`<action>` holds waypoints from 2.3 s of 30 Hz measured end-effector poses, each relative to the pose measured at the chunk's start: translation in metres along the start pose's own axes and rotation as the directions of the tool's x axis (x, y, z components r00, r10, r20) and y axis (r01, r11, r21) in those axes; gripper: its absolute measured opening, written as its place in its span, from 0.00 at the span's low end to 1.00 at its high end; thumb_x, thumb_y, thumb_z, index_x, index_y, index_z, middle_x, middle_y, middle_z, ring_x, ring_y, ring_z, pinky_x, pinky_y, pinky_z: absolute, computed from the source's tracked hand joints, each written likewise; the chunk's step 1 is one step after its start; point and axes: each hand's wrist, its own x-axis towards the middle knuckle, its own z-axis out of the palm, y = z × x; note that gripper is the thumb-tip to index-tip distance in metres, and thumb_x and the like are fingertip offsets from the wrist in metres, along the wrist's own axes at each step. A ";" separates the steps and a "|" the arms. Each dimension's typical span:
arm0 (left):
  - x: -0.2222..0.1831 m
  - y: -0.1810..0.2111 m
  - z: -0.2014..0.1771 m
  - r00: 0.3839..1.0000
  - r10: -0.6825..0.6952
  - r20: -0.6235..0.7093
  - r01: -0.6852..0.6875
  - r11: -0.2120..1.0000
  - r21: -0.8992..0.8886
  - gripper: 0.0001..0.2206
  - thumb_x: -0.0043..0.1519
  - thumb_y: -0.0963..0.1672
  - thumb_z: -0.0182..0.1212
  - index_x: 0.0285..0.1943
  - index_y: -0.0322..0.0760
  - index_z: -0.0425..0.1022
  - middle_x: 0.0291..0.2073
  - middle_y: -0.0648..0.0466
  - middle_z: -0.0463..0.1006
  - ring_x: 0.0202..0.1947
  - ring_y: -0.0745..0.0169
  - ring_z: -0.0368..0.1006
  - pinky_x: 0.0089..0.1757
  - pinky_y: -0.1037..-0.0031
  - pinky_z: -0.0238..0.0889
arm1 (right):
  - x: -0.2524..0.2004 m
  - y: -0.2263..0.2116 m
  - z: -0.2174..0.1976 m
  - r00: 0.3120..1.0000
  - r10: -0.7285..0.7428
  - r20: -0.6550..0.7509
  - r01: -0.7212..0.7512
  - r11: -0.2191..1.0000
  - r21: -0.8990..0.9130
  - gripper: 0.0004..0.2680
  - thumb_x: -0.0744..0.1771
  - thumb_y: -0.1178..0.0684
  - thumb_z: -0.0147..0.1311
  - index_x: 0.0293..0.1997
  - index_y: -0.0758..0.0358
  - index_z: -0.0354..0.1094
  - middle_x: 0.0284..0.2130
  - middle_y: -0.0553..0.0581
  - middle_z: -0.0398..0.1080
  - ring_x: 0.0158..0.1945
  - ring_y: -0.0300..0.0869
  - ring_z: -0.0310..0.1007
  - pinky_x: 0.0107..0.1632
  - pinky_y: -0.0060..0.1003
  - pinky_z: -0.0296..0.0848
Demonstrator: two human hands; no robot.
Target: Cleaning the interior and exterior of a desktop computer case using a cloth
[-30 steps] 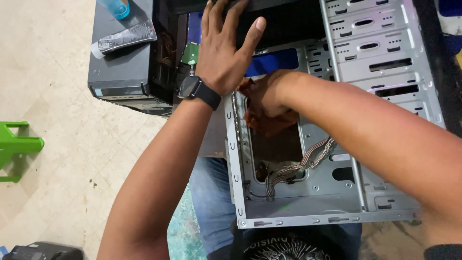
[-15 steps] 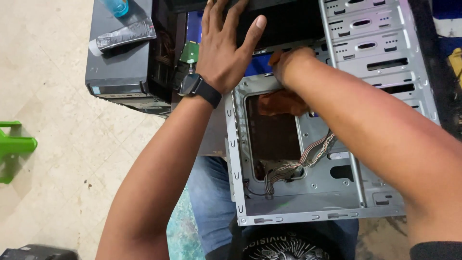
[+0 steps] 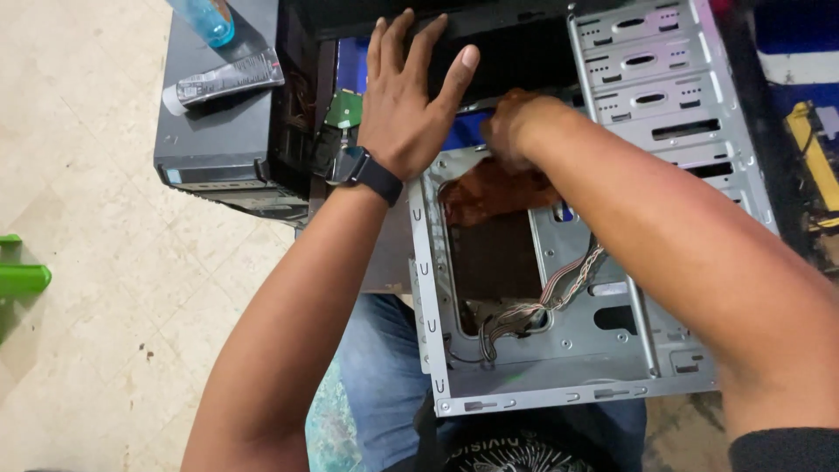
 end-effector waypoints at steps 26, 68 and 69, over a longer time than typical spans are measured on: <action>-0.002 0.014 -0.014 0.979 -0.136 0.153 0.135 0.991 0.012 0.35 0.66 0.66 0.34 0.75 0.53 0.61 0.74 0.48 0.52 0.79 0.40 0.34 0.66 0.33 0.45 | 0.020 0.001 0.024 0.992 -0.013 -0.125 0.028 0.993 0.114 0.19 0.64 0.36 0.52 0.58 0.50 0.74 0.52 0.54 0.77 0.58 0.50 0.74 0.59 0.46 0.75; 0.001 0.013 -0.010 0.995 -0.082 0.049 0.086 0.994 -0.073 0.35 0.63 0.63 0.36 0.73 0.47 0.66 0.75 0.43 0.54 0.78 0.41 0.35 0.69 0.46 0.38 | -0.027 -0.012 -0.018 0.996 -0.030 -0.085 0.063 0.908 0.413 0.20 0.57 0.53 0.65 0.52 0.67 0.70 0.49 0.68 0.68 0.42 0.53 0.76 0.43 0.41 0.72; -0.001 0.012 -0.011 0.993 -0.096 0.067 0.101 0.992 -0.074 0.35 0.63 0.63 0.36 0.73 0.46 0.65 0.76 0.43 0.53 0.78 0.42 0.34 0.69 0.46 0.36 | -0.022 -0.011 -0.017 0.966 -0.134 -0.219 0.235 0.804 0.546 0.11 0.63 0.48 0.57 0.46 0.56 0.75 0.39 0.61 0.76 0.38 0.52 0.71 0.42 0.46 0.68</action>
